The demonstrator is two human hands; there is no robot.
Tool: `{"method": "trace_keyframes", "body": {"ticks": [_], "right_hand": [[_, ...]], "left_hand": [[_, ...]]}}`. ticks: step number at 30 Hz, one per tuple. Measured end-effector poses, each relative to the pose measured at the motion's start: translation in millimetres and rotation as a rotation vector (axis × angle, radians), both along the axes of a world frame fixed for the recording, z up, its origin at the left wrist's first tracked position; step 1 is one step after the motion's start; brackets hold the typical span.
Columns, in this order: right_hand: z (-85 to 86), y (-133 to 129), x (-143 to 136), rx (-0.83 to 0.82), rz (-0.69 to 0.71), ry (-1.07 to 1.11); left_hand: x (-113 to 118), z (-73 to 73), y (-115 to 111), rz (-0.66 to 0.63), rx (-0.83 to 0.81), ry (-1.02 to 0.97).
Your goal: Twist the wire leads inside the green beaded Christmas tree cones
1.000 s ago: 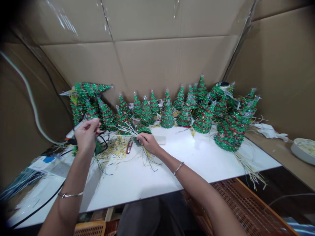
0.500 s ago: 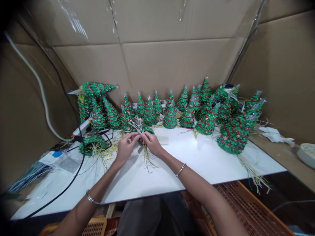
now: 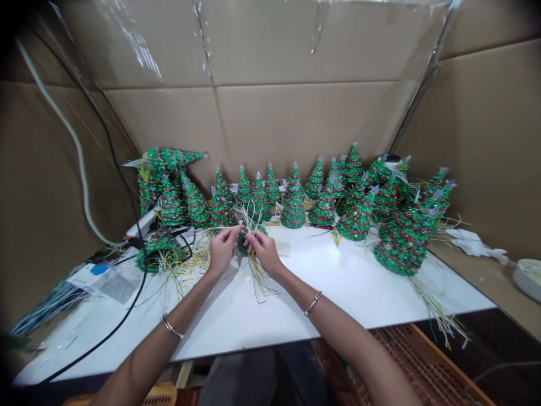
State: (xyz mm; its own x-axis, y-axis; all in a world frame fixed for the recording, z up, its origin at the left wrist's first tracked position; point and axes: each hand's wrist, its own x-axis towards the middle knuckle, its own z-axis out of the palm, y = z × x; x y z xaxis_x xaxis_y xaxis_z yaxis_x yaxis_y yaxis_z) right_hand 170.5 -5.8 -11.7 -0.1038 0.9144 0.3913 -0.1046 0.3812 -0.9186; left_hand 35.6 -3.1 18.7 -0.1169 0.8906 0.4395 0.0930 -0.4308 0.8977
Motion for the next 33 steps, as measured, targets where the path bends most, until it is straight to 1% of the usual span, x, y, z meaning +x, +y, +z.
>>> {"method": "trace_keyframes", "body": {"ticks": [5,7,9,11,14,17,19,22,28,30,33], "right_hand": [[-0.6,0.7,-3.2,-0.068,0.002,0.101],[-2.1,1.7,-4.2,-0.115,-0.005,0.157],[-3.2,2.2,-4.8,-0.152,0.007,0.188],[-3.6,1.7,-5.4,-0.154,0.038,0.177],[-2.4,-0.9,-5.7,-0.11,0.082,0.115],[0.0,-3.6,-5.2,-0.078,0.101,0.051],[1.7,-4.6,-4.7,-0.067,0.111,0.017],[2.8,-4.9,-5.7,-0.054,0.106,0.014],[-1.0,-4.9,-13.9,-0.077,0.021,0.119],[-2.4,-5.7,-15.7,-0.081,0.011,0.13],[-3.8,-6.8,-16.1,-0.088,-0.008,0.119]], "left_hand": [[-6.1,3.0,0.3,-0.052,-0.078,-0.242],[-11.6,3.1,2.2,-0.072,-0.119,-0.275],[-17.3,2.1,3.8,-0.086,-0.15,-0.246],[-21.5,0.8,4.5,-0.095,-0.142,-0.157],[-23.0,-0.6,3.3,-0.077,-0.027,0.031],[-20.9,-1.2,1.2,-0.084,0.064,0.125],[-19.5,-1.7,0.3,-0.088,0.083,0.146],[-18.4,-3.7,0.0,-0.054,0.086,0.169],[-17.2,-9.3,0.6,-0.022,-0.035,0.063],[-16.3,-10.0,0.0,-0.011,-0.043,0.043],[-13.9,-10.0,-1.4,0.01,-0.01,0.043]]}}
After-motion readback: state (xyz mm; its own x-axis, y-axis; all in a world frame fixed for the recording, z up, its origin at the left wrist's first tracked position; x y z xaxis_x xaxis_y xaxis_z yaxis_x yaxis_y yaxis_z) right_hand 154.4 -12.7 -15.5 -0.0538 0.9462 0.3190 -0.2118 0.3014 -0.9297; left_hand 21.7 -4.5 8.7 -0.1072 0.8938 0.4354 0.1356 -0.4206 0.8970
